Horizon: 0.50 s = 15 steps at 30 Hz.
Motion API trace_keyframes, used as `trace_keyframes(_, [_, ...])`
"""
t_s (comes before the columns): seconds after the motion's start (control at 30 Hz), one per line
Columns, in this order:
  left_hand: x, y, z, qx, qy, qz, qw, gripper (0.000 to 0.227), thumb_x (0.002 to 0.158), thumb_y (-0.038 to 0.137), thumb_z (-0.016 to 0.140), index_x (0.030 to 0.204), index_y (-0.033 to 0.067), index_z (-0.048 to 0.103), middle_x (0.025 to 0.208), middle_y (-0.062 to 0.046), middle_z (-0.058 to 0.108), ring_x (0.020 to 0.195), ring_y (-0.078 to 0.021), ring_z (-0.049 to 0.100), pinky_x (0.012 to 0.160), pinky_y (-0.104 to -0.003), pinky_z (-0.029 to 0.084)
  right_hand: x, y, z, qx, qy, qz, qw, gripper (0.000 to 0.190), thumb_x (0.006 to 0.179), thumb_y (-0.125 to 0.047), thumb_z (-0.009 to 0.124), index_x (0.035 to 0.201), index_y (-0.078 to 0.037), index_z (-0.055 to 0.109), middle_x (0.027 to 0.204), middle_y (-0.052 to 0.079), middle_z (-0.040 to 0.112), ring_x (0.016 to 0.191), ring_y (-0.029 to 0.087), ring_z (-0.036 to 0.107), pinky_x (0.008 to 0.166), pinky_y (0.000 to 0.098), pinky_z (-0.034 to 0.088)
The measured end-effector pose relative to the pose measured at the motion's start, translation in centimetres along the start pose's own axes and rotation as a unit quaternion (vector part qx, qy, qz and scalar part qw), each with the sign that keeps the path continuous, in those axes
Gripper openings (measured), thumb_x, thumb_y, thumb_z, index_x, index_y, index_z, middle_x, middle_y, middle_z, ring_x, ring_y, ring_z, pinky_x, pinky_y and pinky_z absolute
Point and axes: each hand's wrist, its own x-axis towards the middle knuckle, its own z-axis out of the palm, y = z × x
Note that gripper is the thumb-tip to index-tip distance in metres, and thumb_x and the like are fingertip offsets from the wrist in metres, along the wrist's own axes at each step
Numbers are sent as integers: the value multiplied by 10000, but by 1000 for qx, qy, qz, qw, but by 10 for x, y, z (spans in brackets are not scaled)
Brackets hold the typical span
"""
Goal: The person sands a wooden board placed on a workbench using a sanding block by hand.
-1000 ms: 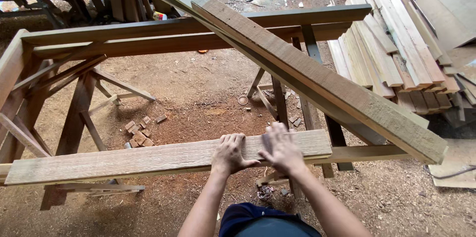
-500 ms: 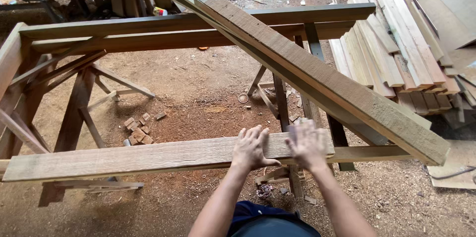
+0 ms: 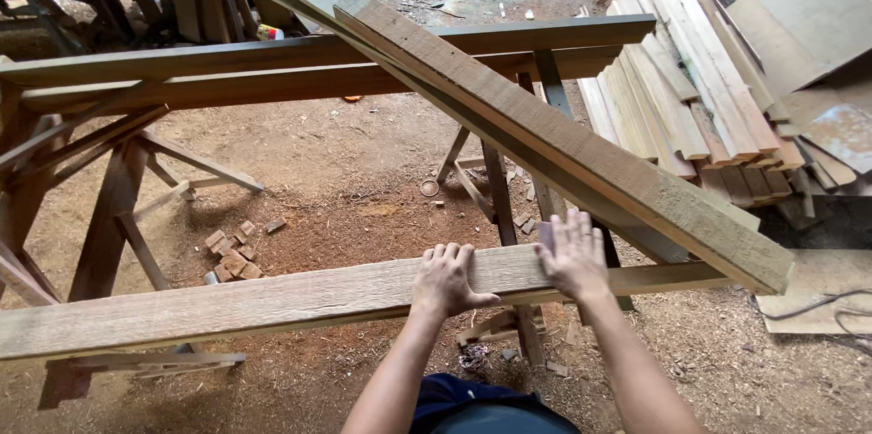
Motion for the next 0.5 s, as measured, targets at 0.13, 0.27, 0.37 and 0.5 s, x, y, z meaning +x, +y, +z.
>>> trace_keyframes(0.13, [0,-2,1,10,7,3,1000,945,660,819,623,1224,75,474,1088,-99,539,1066,-236,510,978,-387,413,-5,-44,28,-105,9,-148,983,747,969,-588,158,1500,-73,56,1582,149,-83,1449,276,-111,1170,439,-53])
trace_keyframes(0.27, [-2,0,5,10,27,10,1000,1018,637,835,622,1263,53,445,1108,-129,529,1053,-254,507,973,-396,406,-26,-27,41,-130,346,-301,879,682,952,-614,158,1473,-173,152,1556,82,68,1448,223,11,1162,394,4])
trace_keyframes(0.37, [0,-3,10,33,40,18,998,1024,655,831,592,1304,55,437,1123,-126,536,1057,-254,509,959,-413,413,-18,4,24,-130,40,-122,983,682,983,-583,139,1508,-149,139,1602,122,68,1484,259,-5,1212,406,10])
trace_keyframes(0.5, [1,-4,10,68,-5,10,998,1041,706,827,555,1363,36,396,1138,-133,533,1058,-263,509,948,-411,421,-8,-8,7,-31,19,-17,999,719,934,-597,152,1501,-164,64,1594,89,-38,1451,240,-73,1168,447,-36])
